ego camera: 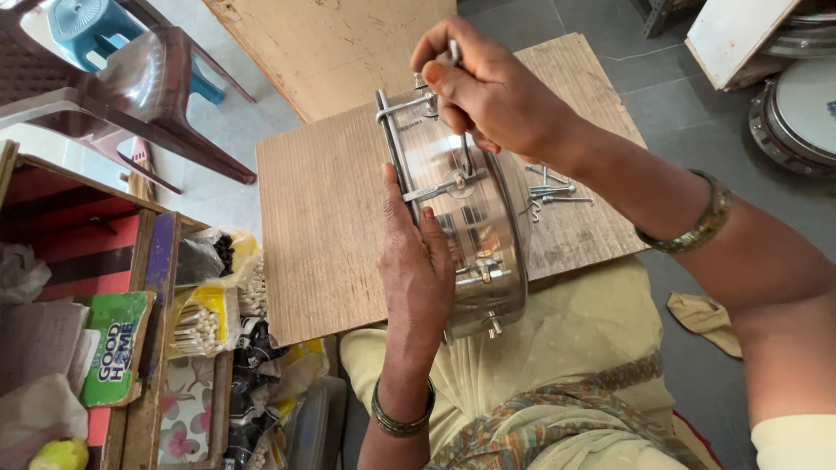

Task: The person assembles a snare drum by placing long bolts through the rim and into the lugs, سپس tightening them with a drum key and a wrench.

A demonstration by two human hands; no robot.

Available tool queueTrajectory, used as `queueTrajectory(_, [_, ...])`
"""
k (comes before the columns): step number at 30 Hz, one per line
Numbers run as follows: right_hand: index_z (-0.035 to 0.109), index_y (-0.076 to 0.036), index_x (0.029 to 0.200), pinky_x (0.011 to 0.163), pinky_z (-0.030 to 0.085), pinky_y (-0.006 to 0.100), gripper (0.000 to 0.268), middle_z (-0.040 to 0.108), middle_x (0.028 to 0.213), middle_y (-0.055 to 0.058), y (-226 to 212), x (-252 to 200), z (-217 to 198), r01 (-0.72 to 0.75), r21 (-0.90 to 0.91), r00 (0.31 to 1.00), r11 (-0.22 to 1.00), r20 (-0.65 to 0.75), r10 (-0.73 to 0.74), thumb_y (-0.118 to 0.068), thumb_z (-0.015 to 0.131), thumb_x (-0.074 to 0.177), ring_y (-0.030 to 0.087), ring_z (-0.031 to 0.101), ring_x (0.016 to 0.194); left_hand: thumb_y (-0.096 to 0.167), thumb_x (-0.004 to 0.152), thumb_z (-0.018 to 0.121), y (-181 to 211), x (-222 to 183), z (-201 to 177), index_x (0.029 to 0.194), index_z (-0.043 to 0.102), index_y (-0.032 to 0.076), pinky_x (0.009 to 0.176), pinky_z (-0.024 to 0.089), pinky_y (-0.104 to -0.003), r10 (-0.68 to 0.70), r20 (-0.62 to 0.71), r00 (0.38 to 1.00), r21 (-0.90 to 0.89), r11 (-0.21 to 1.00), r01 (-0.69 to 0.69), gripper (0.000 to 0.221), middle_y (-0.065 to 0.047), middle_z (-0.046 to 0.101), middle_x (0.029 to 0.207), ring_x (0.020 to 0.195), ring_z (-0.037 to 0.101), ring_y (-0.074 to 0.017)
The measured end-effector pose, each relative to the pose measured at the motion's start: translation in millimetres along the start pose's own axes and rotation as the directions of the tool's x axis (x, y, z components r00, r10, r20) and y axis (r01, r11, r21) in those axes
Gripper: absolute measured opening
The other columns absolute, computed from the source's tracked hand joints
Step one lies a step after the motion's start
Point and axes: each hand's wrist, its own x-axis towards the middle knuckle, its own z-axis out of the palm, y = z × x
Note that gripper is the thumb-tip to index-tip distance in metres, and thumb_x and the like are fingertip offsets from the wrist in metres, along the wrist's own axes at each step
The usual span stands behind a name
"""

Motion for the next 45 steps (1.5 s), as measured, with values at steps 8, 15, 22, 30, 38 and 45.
queueTrajectory(8, [0.041, -0.006, 0.128, 0.048, 0.048, 0.025, 0.014, 0.053, 0.085, 0.002, 44.4, -42.1, 17.6, 0.459, -0.205, 0.872, 0.864, -0.08, -0.483, -0.014, 0.041, 0.117, 0.006, 0.054, 0.058, 0.019, 0.109, 0.043, -4.2, -0.9, -5.2, 0.165, 0.018, 0.012, 0.048, 0.048, -0.04, -0.075, 0.003, 0.997, -0.012, 0.997, 0.075, 0.061, -0.013, 0.061, 0.066, 0.051, 0.059, -0.0194])
queueTrajectory(15, [0.051, -0.008, 0.107, 0.053, 0.049, 0.036, 0.011, 0.066, 0.097, 0.015, 44.3, -101.1, 16.4, 0.866, -0.412, 0.436, 0.282, 0.349, -0.83, -0.009, 0.061, 0.102, 0.027, 0.063, 0.07, 0.019, 0.112, 0.042, -6.4, -4.1, -5.7, 0.166, 0.018, 0.01, 0.053, 0.05, -0.04, 0.015, -0.007, 1.0, -0.053, 0.998, -0.015, 0.06, -0.015, 0.065, 0.078, 0.058, 0.062, -0.0199])
queueTrajectory(22, [0.04, -0.007, 0.129, 0.05, 0.044, 0.02, 0.014, 0.058, 0.09, 0.006, 18.9, -85.7, 1.4, 0.497, -0.07, 0.855, 0.865, -0.135, -0.501, -0.018, 0.047, 0.123, 0.008, 0.055, 0.062, 0.017, 0.11, 0.044, -6.0, -1.9, -1.3, 0.165, 0.018, 0.01, 0.051, 0.048, -0.042, -0.005, -0.018, 1.0, 0.013, 1.0, 0.005, 0.062, -0.017, 0.062, 0.072, 0.054, 0.058, -0.023])
queueTrajectory(30, [0.047, -0.01, 0.12, 0.037, 0.029, 0.023, 0.017, 0.05, 0.064, 0.002, 9.3, -7.3, 2.2, 0.07, -0.014, 0.998, 0.997, -0.004, -0.07, -0.025, 0.042, 0.116, 0.007, 0.035, 0.043, 0.019, 0.109, 0.043, -1.6, -0.1, 1.0, 0.165, 0.016, 0.012, 0.048, 0.046, -0.042, -0.073, 0.021, 0.997, 0.037, 0.997, 0.072, 0.063, -0.014, 0.06, 0.065, 0.05, 0.058, -0.0221])
queueTrajectory(38, [0.041, -0.013, 0.115, 0.052, 0.05, 0.032, 0.011, 0.059, 0.084, 0.006, 44.4, -74.7, 29.0, 0.669, -0.418, 0.707, 0.614, 0.106, -0.699, -0.009, 0.048, 0.108, 0.017, 0.06, 0.067, 0.019, 0.11, 0.043, -7.2, -1.2, -2.7, 0.165, 0.017, 0.011, 0.049, 0.051, -0.039, -0.035, 0.004, 0.999, -0.05, 0.998, 0.035, 0.061, -0.011, 0.064, 0.07, 0.055, 0.063, -0.0177])
queueTrajectory(45, [0.044, -0.017, 0.113, 0.054, 0.049, 0.032, 0.024, 0.062, 0.093, 0.012, 28.4, -122.6, 12.8, 0.871, -0.238, 0.473, 0.429, 0.175, -0.863, -0.01, 0.06, 0.096, 0.016, 0.056, 0.067, 0.016, 0.114, 0.042, -13.0, -4.9, -6.8, 0.167, 0.02, 0.008, 0.05, 0.042, -0.035, 0.065, -0.031, 0.997, -0.041, 0.997, -0.066, 0.058, -0.008, 0.057, 0.075, 0.055, 0.046, -0.015])
